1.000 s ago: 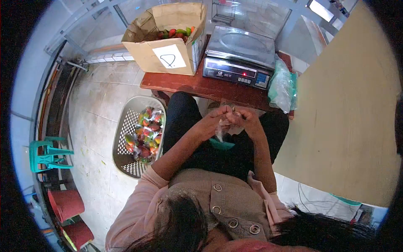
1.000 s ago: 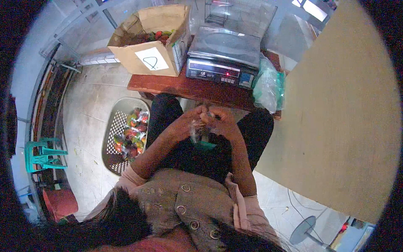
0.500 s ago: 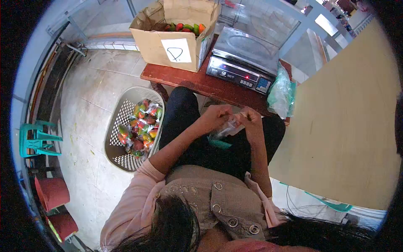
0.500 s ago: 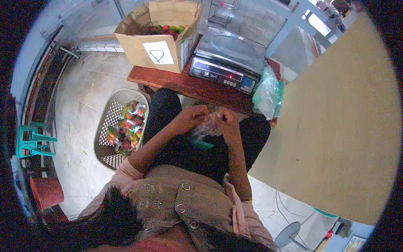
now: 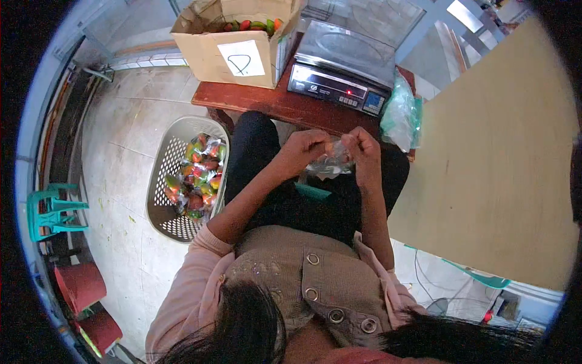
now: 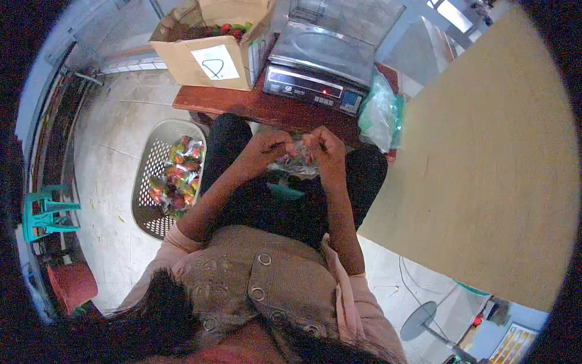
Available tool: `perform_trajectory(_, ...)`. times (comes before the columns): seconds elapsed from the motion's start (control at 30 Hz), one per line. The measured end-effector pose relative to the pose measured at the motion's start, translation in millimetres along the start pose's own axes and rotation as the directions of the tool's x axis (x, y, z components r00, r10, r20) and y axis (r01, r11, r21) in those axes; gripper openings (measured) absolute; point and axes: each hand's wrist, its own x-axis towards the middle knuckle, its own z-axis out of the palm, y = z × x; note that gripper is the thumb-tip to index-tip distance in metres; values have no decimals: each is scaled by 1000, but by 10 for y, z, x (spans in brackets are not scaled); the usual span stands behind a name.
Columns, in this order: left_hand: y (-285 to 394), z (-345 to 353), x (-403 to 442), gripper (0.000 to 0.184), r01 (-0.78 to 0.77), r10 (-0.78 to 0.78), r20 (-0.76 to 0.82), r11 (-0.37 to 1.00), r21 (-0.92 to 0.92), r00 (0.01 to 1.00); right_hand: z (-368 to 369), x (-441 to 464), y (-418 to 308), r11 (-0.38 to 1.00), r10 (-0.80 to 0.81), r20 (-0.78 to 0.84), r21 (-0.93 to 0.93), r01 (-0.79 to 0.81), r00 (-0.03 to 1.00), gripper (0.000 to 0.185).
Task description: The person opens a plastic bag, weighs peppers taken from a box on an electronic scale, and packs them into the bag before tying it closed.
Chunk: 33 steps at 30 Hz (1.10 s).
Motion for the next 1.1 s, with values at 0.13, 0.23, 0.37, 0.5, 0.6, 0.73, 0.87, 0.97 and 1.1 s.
perform_trajectory(0.13, 123, 48, 0, 6, -64, 59, -73, 995, -71, 996, -13, -6, 1, 991, 37, -93, 130, -24, 995, 26)
perform_trajectory(0.23, 151, 24, 21, 8, -85, 77, -108, 993, -80, 991, 6, -23, -48, 981, 53, -139, 192, -25, 989, 28)
perform_trajectory(0.37, 134, 12, 14, 15, -70, 61, -105, 994, -81, 993, -20, -36, -117, 993, 1, -189, 119, 22, 982, 28)
perform_trajectory(0.5, 202, -14, -2, 22, -19, 7, -77, 989, -145, 997, -89, -24, -16, 976, -18, -255, 205, 72, 967, 20)
perform_trajectory(0.6, 209, -7, -4, 21, -7, -16, -113, 980, -197, 993, -103, -26, -69, 974, -67, -262, 194, 120, 963, 15)
perform_trajectory(0.73, 252, -23, -11, 19, 36, -52, -43, 946, -322, 998, -38, -51, -175, 972, -44, -68, 226, 59, 997, 16)
perform_trajectory(0.87, 232, -27, -17, 19, 78, -80, 7, 944, -320, 997, -85, -47, 21, 992, -80, 2, 93, 80, 997, 19)
perform_trajectory(0.97, 244, 12, -31, 19, 145, -153, 9, 913, -382, 988, -83, -66, -46, 999, -41, -52, -24, 39, 998, 23)
perform_trajectory(1.1, 356, 112, 6, 24, 6, -28, -48, 917, -400, 998, -71, -77, -25, 992, -85, -43, -98, 81, 995, 29)
